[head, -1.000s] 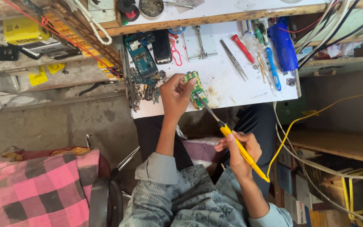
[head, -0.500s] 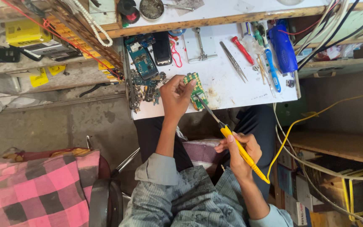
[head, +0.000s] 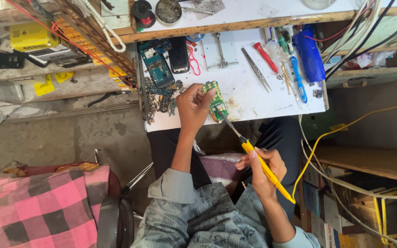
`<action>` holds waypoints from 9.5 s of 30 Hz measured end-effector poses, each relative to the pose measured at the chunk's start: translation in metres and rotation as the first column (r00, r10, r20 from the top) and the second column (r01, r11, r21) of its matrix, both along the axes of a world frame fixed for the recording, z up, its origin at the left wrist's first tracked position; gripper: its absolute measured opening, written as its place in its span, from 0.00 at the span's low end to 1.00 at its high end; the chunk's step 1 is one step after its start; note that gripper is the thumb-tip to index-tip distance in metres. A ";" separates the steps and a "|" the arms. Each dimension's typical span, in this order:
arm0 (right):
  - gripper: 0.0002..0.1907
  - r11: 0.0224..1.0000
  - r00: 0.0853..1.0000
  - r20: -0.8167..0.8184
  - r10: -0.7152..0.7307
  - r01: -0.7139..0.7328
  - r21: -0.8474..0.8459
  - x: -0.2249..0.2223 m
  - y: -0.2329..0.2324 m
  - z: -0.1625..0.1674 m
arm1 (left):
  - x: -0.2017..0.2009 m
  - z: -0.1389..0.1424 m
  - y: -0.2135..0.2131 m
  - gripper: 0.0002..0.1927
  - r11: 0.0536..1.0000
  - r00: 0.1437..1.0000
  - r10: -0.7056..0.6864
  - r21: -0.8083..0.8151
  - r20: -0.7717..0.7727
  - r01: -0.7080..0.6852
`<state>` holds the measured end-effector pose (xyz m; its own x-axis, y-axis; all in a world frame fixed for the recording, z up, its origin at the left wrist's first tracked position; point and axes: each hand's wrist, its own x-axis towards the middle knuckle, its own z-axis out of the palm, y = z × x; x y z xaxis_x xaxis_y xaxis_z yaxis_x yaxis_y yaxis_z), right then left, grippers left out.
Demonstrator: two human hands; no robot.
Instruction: The person sits at a cluttered repair workbench and uses a yellow soldering iron to solder components on a green circuit board, holding the board steady with the other hand and repositioning it to work on different areas throughout the clip.
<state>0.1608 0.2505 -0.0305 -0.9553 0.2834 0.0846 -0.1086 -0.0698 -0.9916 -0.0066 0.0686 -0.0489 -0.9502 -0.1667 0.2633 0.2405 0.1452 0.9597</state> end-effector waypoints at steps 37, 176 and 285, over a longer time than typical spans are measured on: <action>0.08 0.998 0.999 -0.008 -0.037 0.037 0.053 0.001 0.000 -0.003 | 0.001 0.001 0.000 0.09 1.000 1.000 0.001 -0.016 0.027 -0.001; 0.08 0.998 0.999 0.005 -0.054 0.054 -0.030 0.000 0.001 -0.005 | 0.001 0.002 -0.001 0.09 1.000 1.000 0.009 -0.012 0.001 -0.009; 0.08 0.998 0.998 -0.007 -0.055 0.055 -0.040 0.002 0.002 -0.002 | 0.002 0.000 -0.002 0.09 1.000 1.000 -0.005 -0.025 0.007 0.005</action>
